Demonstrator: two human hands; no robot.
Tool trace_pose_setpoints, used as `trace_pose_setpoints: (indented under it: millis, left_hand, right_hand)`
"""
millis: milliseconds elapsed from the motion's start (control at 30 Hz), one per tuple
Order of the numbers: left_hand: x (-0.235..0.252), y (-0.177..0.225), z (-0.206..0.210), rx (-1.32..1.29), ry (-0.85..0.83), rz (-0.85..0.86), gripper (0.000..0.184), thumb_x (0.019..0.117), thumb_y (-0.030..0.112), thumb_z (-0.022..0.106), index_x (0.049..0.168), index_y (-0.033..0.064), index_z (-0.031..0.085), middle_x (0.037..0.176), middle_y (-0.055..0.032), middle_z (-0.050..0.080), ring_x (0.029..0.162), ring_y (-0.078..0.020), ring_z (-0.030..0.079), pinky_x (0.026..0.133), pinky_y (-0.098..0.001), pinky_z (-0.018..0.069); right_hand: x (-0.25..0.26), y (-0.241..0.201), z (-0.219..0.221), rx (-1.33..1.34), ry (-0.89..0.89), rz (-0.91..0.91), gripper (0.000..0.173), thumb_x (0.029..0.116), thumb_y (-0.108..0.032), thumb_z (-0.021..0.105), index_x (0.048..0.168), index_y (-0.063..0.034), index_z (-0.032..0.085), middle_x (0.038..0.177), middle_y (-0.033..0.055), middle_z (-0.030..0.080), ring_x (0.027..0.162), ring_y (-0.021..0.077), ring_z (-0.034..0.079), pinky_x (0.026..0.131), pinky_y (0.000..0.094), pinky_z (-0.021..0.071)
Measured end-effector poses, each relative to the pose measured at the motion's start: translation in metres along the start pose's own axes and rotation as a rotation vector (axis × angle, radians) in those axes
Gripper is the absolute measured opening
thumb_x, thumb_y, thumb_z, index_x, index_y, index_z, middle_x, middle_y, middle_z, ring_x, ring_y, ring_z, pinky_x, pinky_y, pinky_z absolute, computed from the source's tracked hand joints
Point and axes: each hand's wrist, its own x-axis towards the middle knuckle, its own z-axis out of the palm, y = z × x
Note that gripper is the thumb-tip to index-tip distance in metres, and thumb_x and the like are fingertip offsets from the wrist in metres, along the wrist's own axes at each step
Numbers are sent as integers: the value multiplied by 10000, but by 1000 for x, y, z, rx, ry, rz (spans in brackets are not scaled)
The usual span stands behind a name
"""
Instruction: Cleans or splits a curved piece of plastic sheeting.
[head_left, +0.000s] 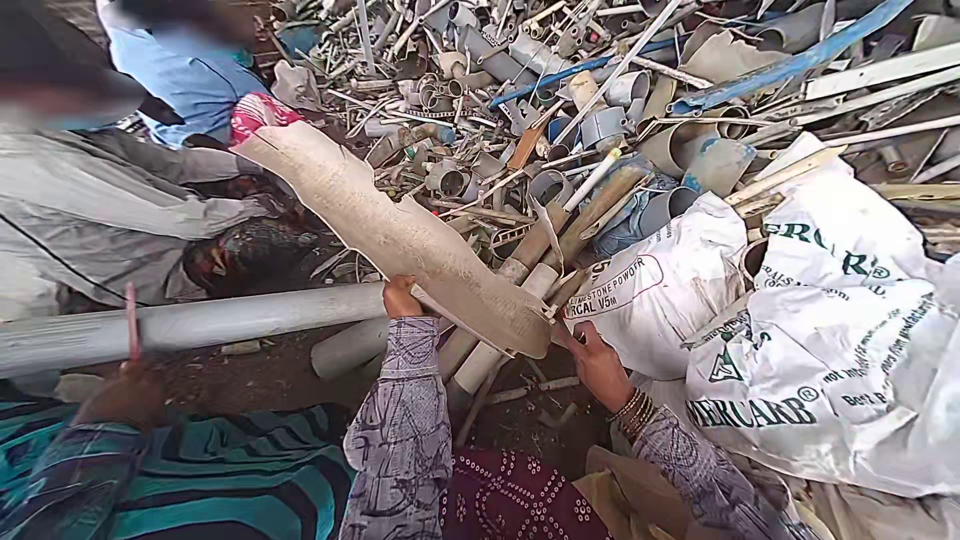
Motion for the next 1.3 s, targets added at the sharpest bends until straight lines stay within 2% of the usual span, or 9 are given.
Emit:
trace_pose_setpoints:
  millis: [367, 500, 600, 700, 800, 900, 1167, 1233, 1300]
  left_hand:
    - [-5, -3, 8, -213, -111, -74, 131, 971, -38, 408, 1063, 3, 491, 904, -91, 507, 769, -116, 548, 699, -278, 487]
    - [-8, -4, 11, -357, -234, 10, 182, 1054, 55, 321, 1097, 55, 498, 886, -31, 557, 774, -70, 600, 708, -254, 526]
    - [-17, -16, 8, -476, -649, 174, 469, 1081, 480, 287, 1379, 133, 391, 1138, 52, 664, 1056, -48, 656, 896, -276, 560]
    - [-18, -37, 10, -358, -980, 359, 1314, 712, 871, 597, 1517, -38, 95, 1385, 7, 552, 1253, -22, 564, 1042, -244, 490]
    - [-26, -56, 11, -194, -1204, 500, 1483, 661, 800, 717, 1473, -200, -18, 1497, -152, 444, 1342, -2, 481, 1107, -193, 419]
    - [-51, -62, 17, -76, -1298, 432, 1471, 615, 522, 869, 1455, -244, -65, 1472, -263, 406, 1293, -1, 500, 1048, -154, 419]
    - [-65, -77, 26, -246, -1378, 658, 1469, 663, 613, 828, 1459, -243, -61, 1528, -177, 408, 1330, 81, 448, 1112, -148, 377]
    - [-69, -74, 21, -178, -1368, 543, 1402, 623, 508, 885, 1423, -283, 49, 1406, -151, 524, 1240, 88, 516, 1057, -129, 414]
    - [-74, -70, 17, -267, -1322, 344, 1237, 652, 405, 901, 1406, -211, 138, 1280, 6, 588, 1137, 101, 576, 993, -128, 473]
  right_hand:
    - [14, -13, -9, 135, 140, 79, 414, 928, -123, 592, 1291, 67, 652, 1127, 313, 669, 841, 404, 715, 683, 455, 586]
    - [10, -17, -6, 337, 128, 254, 534, 903, -84, 656, 1340, 179, 499, 931, 242, 722, 784, 323, 728, 709, 434, 582]
    - [11, -19, -11, 614, -3, 407, 491, 947, -78, 626, 1362, 160, 511, 1038, 203, 709, 812, 77, 661, 755, 233, 531]
    - [15, -25, -9, 835, 101, 432, 375, 957, -17, 595, 1246, 206, 507, 1038, 105, 661, 820, -106, 586, 746, 78, 480]
    - [15, -22, -1, 945, 228, 423, 498, 960, 9, 556, 1334, 279, 368, 1230, 198, 605, 1081, -77, 581, 944, 92, 455]
    - [19, -21, 6, 993, 297, 460, 549, 967, 4, 541, 1378, 260, 282, 1189, 122, 588, 1009, -104, 579, 879, 85, 470]
    - [30, -35, -4, 1139, 374, 484, 547, 964, 34, 501, 1409, 179, 219, 1124, -8, 587, 905, -101, 604, 813, 113, 514]
    - [33, -39, -11, 1222, 330, 483, 595, 969, 39, 486, 1442, 179, 154, 1188, -7, 573, 1004, -92, 609, 896, 132, 515]
    - [34, -42, -13, 1266, 267, 500, 552, 959, 42, 510, 1415, 129, 212, 1078, -67, 592, 845, -118, 596, 745, 95, 507]
